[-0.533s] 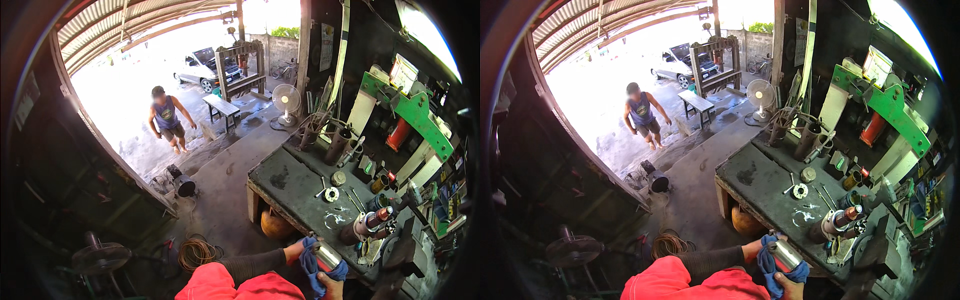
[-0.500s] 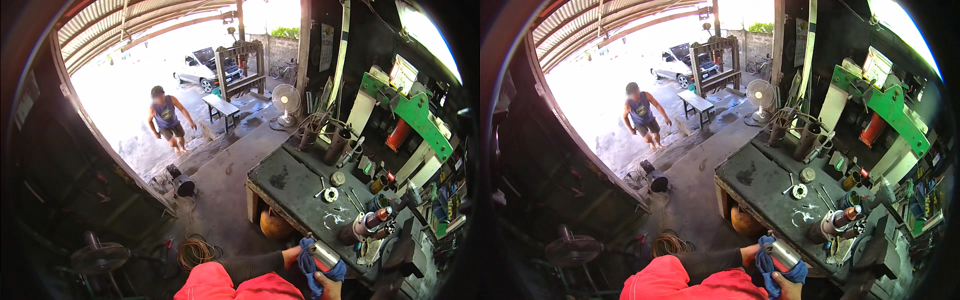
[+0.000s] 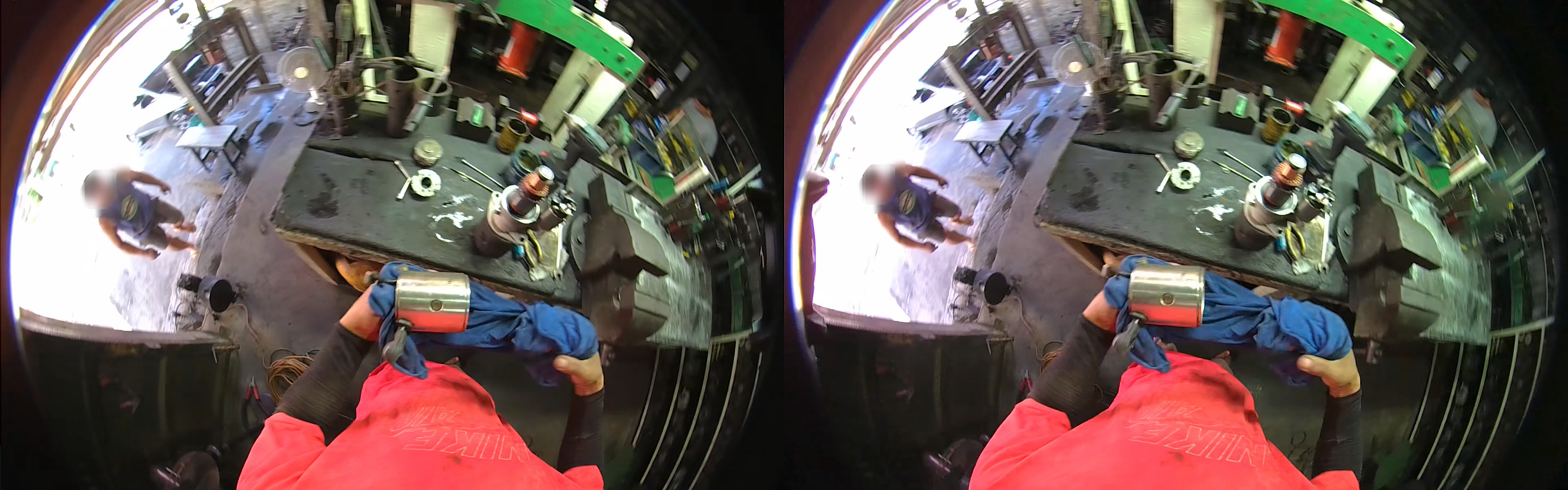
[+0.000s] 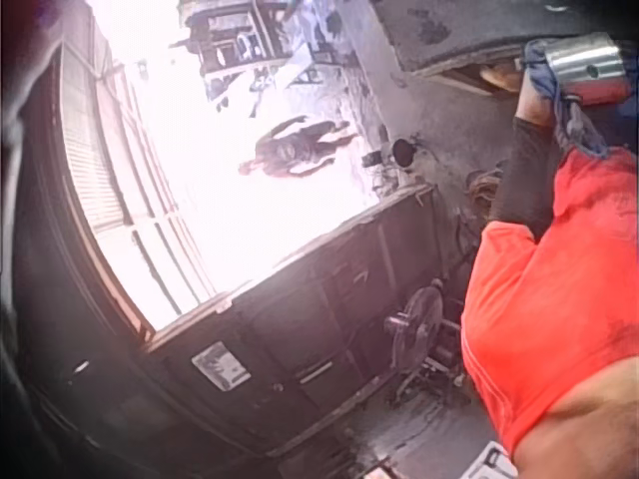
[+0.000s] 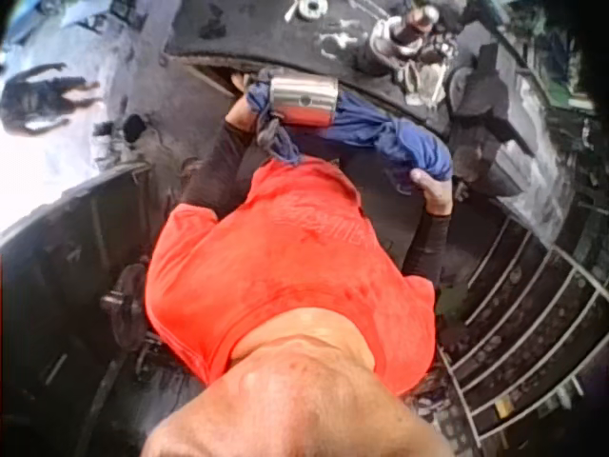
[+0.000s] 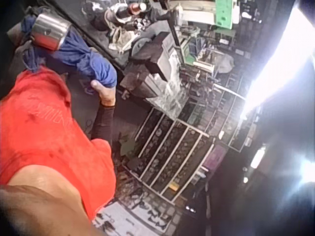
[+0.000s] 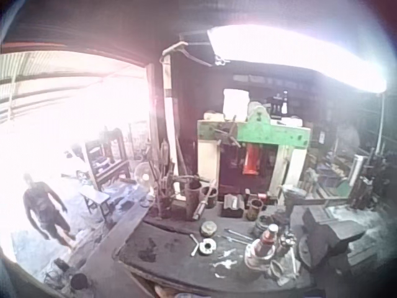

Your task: The person cleans a cylindrical motor component with a blue cloth, then inserts it into a motor housing. They attach a metal bracket and secure it with screws, then fit a cover onto the assembly. The person continues to tighten and adjust the assembled motor parts on the workbench.

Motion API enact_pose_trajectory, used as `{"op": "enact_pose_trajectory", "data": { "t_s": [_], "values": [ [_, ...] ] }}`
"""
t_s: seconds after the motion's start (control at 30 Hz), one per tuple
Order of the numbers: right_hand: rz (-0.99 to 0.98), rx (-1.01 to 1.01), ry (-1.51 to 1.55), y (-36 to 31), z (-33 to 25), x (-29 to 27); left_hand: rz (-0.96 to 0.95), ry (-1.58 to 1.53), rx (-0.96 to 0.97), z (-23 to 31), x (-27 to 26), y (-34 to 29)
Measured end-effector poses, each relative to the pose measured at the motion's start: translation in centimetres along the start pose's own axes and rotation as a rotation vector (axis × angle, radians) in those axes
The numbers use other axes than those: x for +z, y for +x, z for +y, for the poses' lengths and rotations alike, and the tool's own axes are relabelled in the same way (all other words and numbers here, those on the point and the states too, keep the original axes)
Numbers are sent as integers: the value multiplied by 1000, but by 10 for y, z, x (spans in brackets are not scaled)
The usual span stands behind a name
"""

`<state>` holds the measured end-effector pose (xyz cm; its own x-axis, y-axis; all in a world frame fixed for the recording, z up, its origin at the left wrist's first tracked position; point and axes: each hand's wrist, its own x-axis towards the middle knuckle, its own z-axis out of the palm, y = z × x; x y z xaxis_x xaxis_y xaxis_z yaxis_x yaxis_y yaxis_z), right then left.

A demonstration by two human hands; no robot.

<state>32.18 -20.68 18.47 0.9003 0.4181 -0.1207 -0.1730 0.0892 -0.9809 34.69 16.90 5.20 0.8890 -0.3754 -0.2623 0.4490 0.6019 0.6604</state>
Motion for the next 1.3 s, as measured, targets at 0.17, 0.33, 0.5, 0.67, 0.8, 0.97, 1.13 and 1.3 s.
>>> {"op": "enact_pose_trajectory", "data": {
  "t_s": [0.17,0.33,0.5,0.67,0.8,0.97,1.13,1.3],
  "values": [
    [-111,-318,-607,26,12,71,-198,988,626,-1,35,11],
    [423,-264,-139,80,59,78,39,1041,564,15,75,28],
    [520,11,588,78,76,73,-141,1224,585,34,104,52],
    [557,-10,825,87,84,60,-167,1302,540,30,131,56],
    [550,-196,785,98,84,47,-182,424,89,42,138,47],
    [576,-246,850,97,82,55,-152,991,505,43,118,32],
    [592,-322,572,107,79,67,88,1008,796,-1,106,34],
    [596,-441,-371,113,79,50,206,1073,985,-21,97,54]
  ]
}}
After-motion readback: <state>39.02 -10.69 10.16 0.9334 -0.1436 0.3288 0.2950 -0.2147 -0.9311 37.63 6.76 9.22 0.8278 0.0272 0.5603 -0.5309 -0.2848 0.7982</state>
